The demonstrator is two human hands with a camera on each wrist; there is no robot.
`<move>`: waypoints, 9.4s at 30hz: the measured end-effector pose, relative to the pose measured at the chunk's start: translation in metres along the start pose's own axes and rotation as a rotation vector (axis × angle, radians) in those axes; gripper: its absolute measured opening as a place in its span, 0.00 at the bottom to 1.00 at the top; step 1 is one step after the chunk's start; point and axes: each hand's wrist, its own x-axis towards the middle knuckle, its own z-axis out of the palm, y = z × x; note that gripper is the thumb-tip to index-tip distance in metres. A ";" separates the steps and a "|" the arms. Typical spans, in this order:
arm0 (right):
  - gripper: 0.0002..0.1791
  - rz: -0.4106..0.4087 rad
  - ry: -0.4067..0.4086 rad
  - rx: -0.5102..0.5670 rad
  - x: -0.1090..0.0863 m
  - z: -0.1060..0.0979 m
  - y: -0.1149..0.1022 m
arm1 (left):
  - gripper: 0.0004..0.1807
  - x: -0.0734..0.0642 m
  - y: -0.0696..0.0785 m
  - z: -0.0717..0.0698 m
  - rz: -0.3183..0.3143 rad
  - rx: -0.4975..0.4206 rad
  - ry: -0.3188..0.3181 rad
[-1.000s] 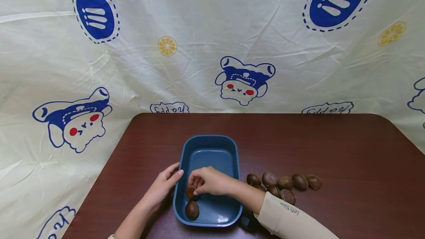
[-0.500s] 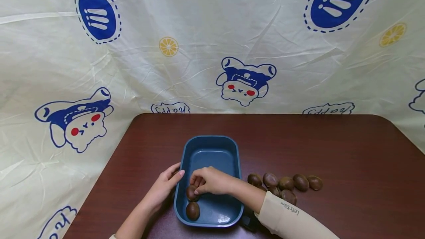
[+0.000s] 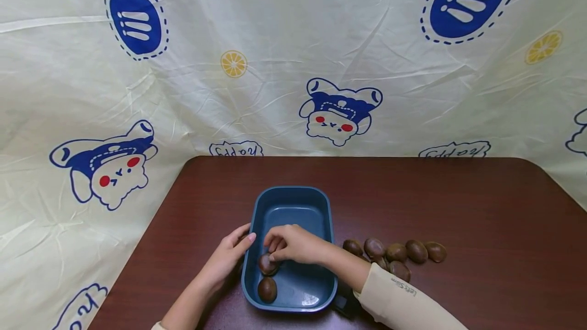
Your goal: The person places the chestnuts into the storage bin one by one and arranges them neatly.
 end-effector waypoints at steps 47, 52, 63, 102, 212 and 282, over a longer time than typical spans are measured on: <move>0.15 0.195 0.239 -0.243 -0.199 -0.078 0.051 | 0.31 -0.003 0.000 0.005 0.000 0.044 0.037; 0.12 0.142 0.318 -0.299 -0.193 -0.081 0.040 | 0.32 -0.003 0.000 0.005 0.004 0.061 0.044; 0.13 0.116 0.444 -0.081 -0.147 -0.080 0.005 | 0.31 -0.002 0.000 0.005 0.006 0.060 0.042; 0.07 0.069 0.182 -0.071 0.018 -0.006 0.008 | 0.29 -0.001 0.001 0.005 0.014 0.010 0.010; 0.19 0.124 0.327 -0.123 -0.149 -0.081 0.020 | 0.28 -0.003 0.000 0.006 0.004 0.035 0.053; 0.12 0.187 0.123 0.008 0.033 -0.025 0.020 | 0.27 -0.001 0.000 0.005 0.018 -0.003 0.026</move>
